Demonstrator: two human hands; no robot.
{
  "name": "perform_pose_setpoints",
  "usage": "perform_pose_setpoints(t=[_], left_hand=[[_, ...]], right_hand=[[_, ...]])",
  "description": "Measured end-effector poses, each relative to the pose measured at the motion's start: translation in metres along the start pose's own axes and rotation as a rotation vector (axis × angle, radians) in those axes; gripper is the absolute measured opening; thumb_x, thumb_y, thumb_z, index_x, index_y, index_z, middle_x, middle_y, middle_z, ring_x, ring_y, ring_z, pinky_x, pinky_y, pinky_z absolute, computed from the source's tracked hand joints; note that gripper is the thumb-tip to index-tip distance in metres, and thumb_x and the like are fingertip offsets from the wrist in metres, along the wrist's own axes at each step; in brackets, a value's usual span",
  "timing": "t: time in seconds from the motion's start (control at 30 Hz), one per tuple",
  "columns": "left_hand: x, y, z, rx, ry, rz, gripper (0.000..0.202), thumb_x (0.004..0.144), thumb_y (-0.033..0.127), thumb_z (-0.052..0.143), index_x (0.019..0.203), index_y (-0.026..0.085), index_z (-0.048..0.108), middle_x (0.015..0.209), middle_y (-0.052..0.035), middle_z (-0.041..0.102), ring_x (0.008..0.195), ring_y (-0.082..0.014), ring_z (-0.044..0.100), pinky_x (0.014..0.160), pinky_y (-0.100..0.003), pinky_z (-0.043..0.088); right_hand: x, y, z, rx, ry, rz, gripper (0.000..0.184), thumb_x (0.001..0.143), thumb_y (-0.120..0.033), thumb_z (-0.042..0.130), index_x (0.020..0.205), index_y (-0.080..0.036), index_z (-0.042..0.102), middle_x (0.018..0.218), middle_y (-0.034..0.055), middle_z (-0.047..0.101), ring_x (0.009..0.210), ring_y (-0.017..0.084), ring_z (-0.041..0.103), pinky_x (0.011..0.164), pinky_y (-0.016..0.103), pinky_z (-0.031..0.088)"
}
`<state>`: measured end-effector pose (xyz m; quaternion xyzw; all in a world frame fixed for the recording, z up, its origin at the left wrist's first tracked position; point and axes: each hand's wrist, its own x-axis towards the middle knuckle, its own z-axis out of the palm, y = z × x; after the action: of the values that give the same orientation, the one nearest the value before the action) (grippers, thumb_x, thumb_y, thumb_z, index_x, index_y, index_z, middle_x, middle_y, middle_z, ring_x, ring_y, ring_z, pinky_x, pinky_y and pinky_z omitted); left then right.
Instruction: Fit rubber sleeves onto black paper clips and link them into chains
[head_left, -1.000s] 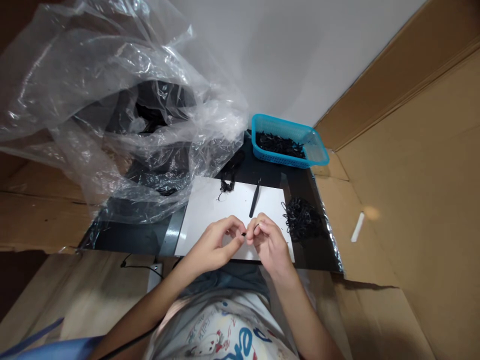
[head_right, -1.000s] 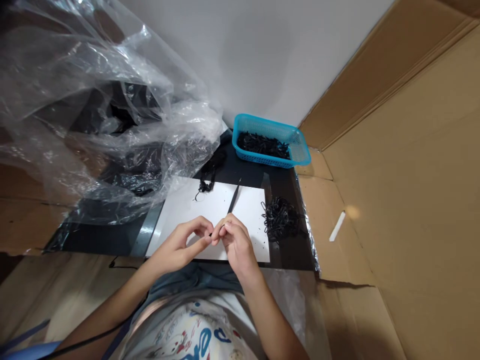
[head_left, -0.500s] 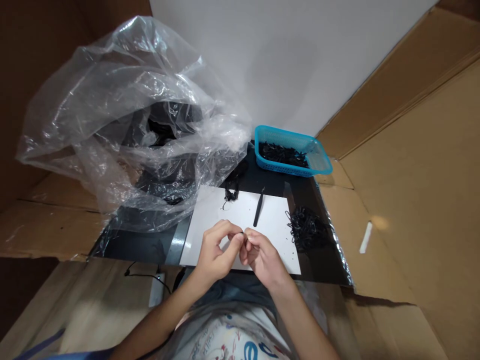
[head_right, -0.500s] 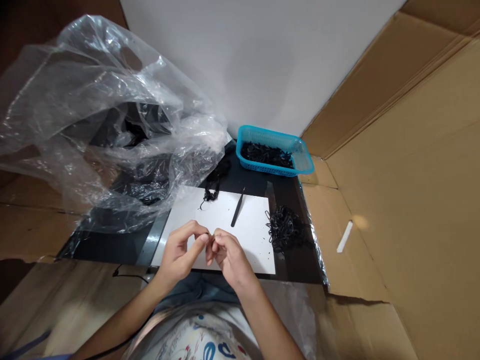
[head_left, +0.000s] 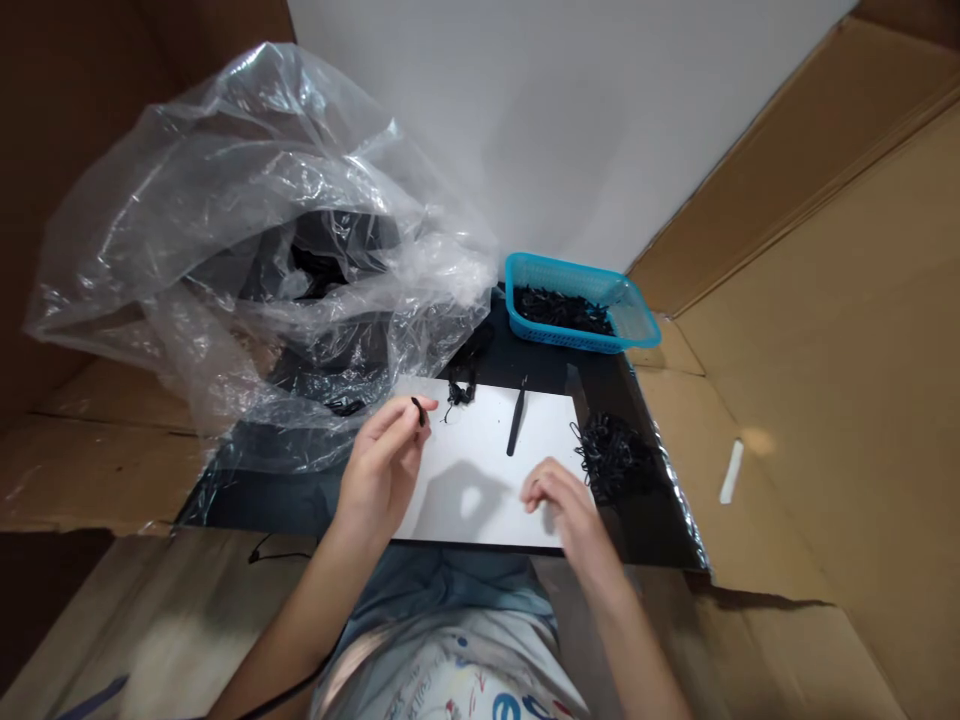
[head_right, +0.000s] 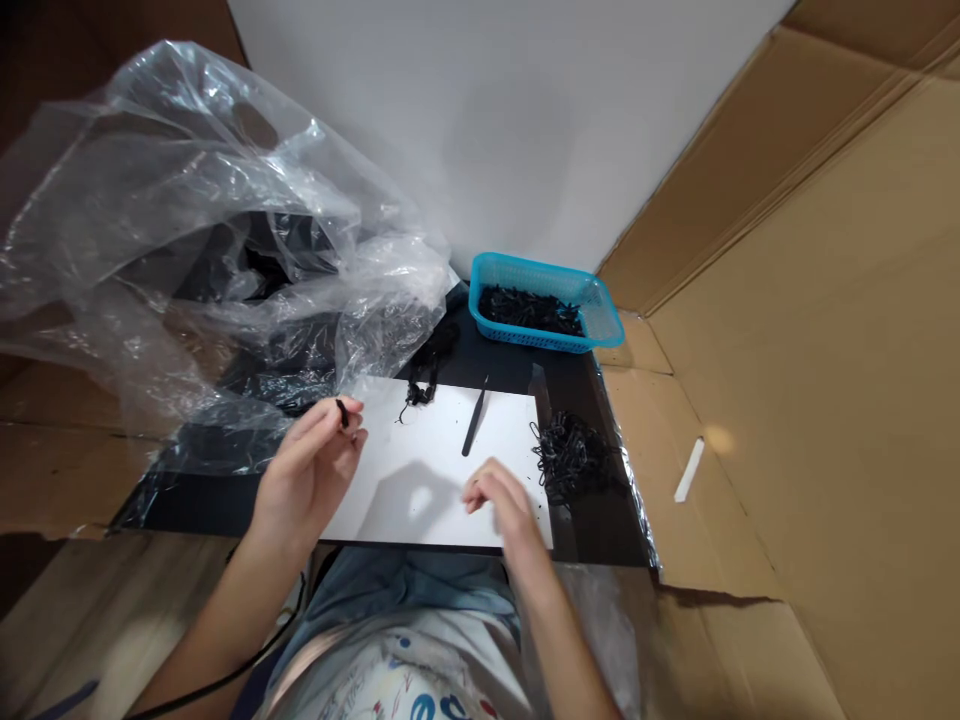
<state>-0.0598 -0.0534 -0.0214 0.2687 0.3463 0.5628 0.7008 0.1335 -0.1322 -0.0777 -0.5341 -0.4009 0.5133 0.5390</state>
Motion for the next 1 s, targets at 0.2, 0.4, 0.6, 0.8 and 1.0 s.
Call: perform_pose_setpoints(t=[0.2,0.4,0.6,0.8,1.0], left_hand=[[-0.018,-0.013,0.010,-0.024,-0.151,-0.106,0.014,0.069,0.025,0.075,0.078,0.018,0.067,0.073,0.0002,0.053,0.068,-0.0093,0.048,0.065,-0.017,0.041],[-0.027,-0.019,0.014,0.109,-0.238,-0.017,0.009,0.074,0.028,0.072,0.076,0.020,0.068,0.073,-0.0008,0.054,0.072,-0.0124,0.046,0.067,-0.019,0.039],[-0.030,-0.017,0.012,0.133,-0.257,-0.024,0.005,0.077,0.025,0.068,0.079,0.021,0.070,0.076,-0.0015,0.055,0.072,-0.0133,0.047,0.067,-0.021,0.038],[-0.031,-0.020,0.006,0.250,-0.350,0.000,0.006,0.083,0.027,0.063,0.086,0.024,0.068,0.083,-0.0004,0.057,0.077,-0.0126,0.049,0.070,-0.020,0.037],[-0.031,-0.027,0.002,0.335,-0.440,-0.008,0.007,0.088,0.025,0.059,0.090,0.024,0.066,0.083,0.0001,0.059,0.077,-0.0122,0.052,0.071,-0.020,0.039]], right_hand=[[0.010,-0.026,-0.085,-0.894,0.215,-0.212,0.026,0.087,-0.037,0.046,0.066,-0.022,0.052,0.070,0.0009,0.051,0.066,0.017,0.049,0.064,0.030,0.038],[0.011,-0.023,-0.105,-1.257,0.356,-0.187,0.032,0.085,-0.048,0.043,0.070,-0.023,0.056,0.082,0.0052,0.053,0.070,0.020,0.052,0.062,0.033,0.038],[0.012,-0.025,-0.107,-1.320,0.512,-0.193,0.032,0.084,-0.048,0.046,0.074,-0.021,0.061,0.094,0.0091,0.049,0.074,0.022,0.052,0.067,0.038,0.041],[0.004,-0.037,-0.065,-0.885,0.344,-0.347,0.022,0.086,-0.037,0.048,0.074,-0.021,0.057,0.077,0.0051,0.056,0.075,0.021,0.054,0.071,0.035,0.044],[-0.002,-0.038,0.008,-0.283,-0.397,-0.084,0.016,0.089,-0.034,0.050,0.082,-0.022,0.058,0.068,-0.0011,0.062,0.061,0.014,0.059,0.061,0.027,0.045]])
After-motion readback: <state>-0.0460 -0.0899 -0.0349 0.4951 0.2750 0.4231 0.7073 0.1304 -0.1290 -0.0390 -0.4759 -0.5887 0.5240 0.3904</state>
